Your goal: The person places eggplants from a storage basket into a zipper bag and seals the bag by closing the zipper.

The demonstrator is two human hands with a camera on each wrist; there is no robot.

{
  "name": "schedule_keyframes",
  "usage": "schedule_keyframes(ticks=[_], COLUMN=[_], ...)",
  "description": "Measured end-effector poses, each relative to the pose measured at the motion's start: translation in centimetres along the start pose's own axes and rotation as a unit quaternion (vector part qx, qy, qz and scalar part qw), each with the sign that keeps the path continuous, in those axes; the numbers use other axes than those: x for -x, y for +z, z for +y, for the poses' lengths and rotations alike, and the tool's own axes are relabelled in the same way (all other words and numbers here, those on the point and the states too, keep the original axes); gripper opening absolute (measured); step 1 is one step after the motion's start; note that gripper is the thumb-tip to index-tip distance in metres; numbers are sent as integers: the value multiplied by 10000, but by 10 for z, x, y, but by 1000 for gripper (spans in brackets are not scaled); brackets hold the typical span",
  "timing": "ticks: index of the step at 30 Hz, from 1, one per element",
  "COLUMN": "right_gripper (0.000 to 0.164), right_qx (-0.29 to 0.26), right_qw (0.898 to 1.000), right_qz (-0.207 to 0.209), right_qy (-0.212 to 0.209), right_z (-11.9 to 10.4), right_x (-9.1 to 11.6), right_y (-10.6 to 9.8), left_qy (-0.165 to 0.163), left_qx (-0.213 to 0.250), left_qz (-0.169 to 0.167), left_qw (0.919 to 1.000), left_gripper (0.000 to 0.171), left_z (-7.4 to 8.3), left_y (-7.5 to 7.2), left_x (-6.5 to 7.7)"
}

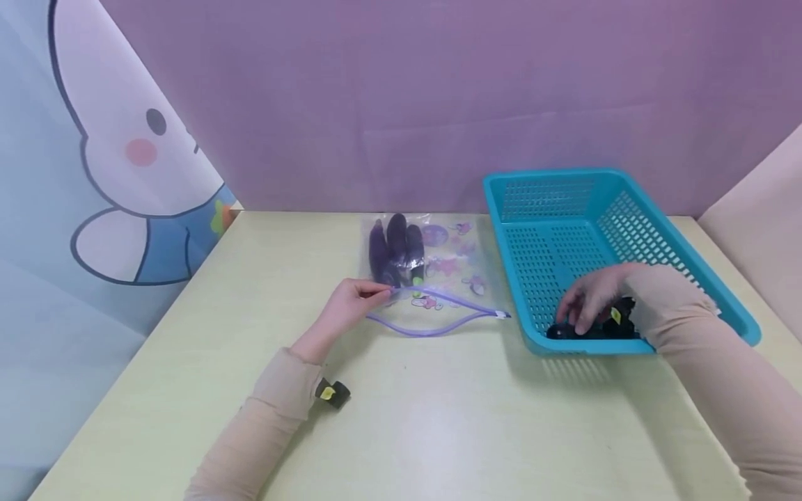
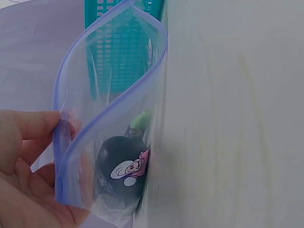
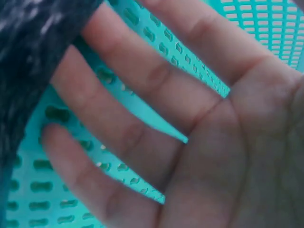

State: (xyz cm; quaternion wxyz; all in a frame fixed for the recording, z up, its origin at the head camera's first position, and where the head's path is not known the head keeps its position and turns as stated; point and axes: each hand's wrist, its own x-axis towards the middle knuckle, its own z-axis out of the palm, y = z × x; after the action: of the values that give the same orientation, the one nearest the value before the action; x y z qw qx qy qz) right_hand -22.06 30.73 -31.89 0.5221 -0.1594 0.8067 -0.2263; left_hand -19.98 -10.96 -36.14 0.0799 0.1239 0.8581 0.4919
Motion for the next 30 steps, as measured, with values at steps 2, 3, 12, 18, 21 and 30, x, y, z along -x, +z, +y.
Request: schedule_keyframes(ticks=[2, 3, 12, 18, 21, 30], right_gripper=[51, 51, 46, 36, 36, 34], right_qx=[4, -13, 354, 448, 405, 427], right_qw=[10000, 10000, 9986, 9979, 9979, 9975], right_qz=[-66, -93, -334, -447, -499, -510], right_qy=[-20, -23, -193, -105, -105, -239], right_z=[0, 0, 1, 1, 0, -1], right_x=[0, 0, -2, -1, -1, -3], right_y=[0, 0, -1, -1, -1, -4], left_qy=[18, 23, 28, 56, 85, -9], left_qx=[-9, -15, -6, -30, -58, -65], left_qz=[-6, -13, -4, -16, 1, 23], left_qw=[10000, 10000, 10000, 10000, 9999, 10000], left_gripper=[22, 22, 22, 22, 22, 22], left_z=[0, 0, 1, -1, -1, 0], left_y=[0, 0, 1, 1, 2, 1], left_x=[0, 0, 1, -1, -2, 0])
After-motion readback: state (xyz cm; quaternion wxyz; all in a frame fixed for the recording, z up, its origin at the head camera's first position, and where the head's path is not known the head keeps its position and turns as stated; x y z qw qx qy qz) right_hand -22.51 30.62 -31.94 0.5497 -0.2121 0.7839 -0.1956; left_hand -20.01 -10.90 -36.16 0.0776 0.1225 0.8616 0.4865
